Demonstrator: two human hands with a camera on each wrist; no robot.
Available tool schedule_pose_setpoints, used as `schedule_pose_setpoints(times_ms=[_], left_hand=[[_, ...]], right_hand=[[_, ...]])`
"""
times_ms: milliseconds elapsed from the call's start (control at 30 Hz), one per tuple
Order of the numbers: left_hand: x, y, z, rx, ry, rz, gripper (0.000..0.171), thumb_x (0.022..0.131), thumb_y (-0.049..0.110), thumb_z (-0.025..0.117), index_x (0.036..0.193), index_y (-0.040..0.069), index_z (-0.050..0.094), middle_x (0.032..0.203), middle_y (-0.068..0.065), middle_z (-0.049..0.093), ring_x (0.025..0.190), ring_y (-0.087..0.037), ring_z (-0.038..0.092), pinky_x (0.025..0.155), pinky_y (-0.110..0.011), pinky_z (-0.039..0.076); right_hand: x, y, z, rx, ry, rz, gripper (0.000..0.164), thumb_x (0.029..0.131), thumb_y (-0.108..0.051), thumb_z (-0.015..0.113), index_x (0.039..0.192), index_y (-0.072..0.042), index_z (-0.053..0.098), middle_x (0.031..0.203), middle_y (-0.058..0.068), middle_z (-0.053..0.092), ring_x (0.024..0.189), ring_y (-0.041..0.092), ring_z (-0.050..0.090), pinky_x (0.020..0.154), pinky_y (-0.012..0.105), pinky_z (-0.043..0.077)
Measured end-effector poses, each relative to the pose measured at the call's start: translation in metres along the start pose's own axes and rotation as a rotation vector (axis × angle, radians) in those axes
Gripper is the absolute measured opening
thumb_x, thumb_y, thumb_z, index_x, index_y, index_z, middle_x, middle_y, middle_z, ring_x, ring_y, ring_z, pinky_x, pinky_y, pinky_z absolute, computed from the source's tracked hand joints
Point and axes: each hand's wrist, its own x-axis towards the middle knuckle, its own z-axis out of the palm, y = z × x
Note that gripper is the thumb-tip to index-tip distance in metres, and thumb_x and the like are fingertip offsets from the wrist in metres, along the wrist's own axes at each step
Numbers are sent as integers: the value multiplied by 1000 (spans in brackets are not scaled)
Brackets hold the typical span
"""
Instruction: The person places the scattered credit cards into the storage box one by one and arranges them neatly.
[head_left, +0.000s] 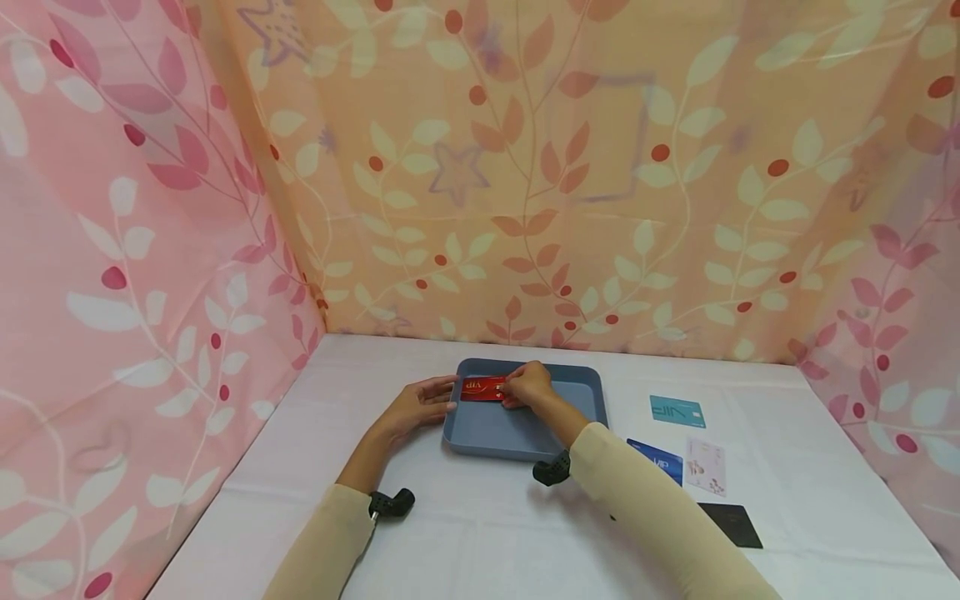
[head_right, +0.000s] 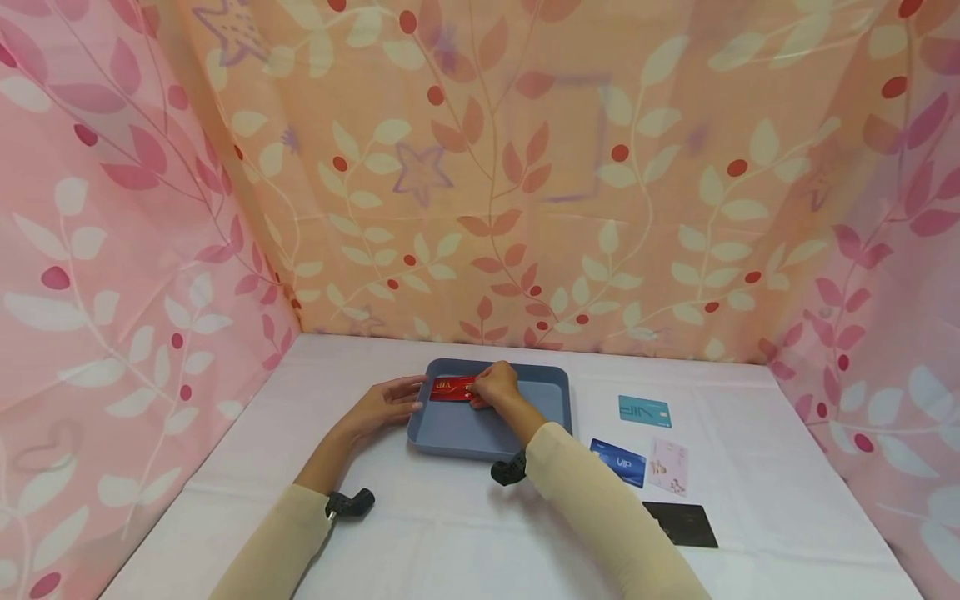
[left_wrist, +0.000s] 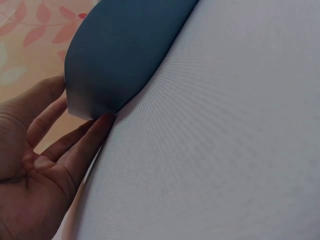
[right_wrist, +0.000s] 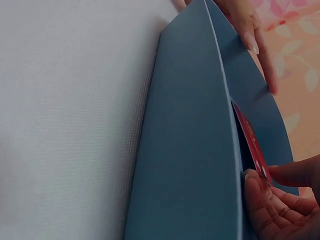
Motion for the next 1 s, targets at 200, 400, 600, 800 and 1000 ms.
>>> schedule_pose_setpoints(times_ms=[200, 400, 600, 800, 1000], left_hand=[[1, 0, 0, 5, 9, -6, 62, 93, 10, 75, 150, 10, 51, 152, -16, 49, 138, -33, 49, 102, -42, 52], [0, 0, 1, -6, 2, 0, 62, 93, 10, 75, 150, 11, 51, 152, -16, 49, 139, -34, 49, 102, -42, 52], [-1, -2, -1, -6, 1, 10, 63, 92, 11, 76, 150, 9, 51, 152, -18, 49, 138, -36, 49, 102, -42, 52], [-1, -2, -1, 2, 9, 2, 63, 92, 14, 77, 149, 10, 51, 151, -17, 50, 137, -34, 50, 102, -42, 52], [-2, 0, 0, -3, 18, -18, 63, 91, 16, 78, 149, 13, 53, 151, -13, 51, 137, -31, 51, 102, -42, 52]], right_hand=[[2, 0, -1, -63, 3, -16, 15, 87, 2, 75, 99, 12, 73, 72, 18, 72, 53, 21, 70, 51, 30, 59], [2, 1, -2, -122, 6, -48, 10, 88, 2, 73, 92, 11, 74, 70, 20, 72, 52, 22, 70, 48, 28, 57], [-1, 2, -5, -128, -1, -67, 9, 88, 0, 74, 89, 9, 75, 66, 16, 70, 50, 19, 67, 48, 29, 58], [-13, -4, -13, -182, -31, -161, 11, 90, -5, 73, 90, 5, 76, 68, 11, 70, 51, 17, 65, 51, 31, 59], [-33, -18, -26, -206, -53, -230, 12, 89, -9, 75, 94, 2, 77, 74, 10, 73, 63, 31, 71, 58, 40, 61]])
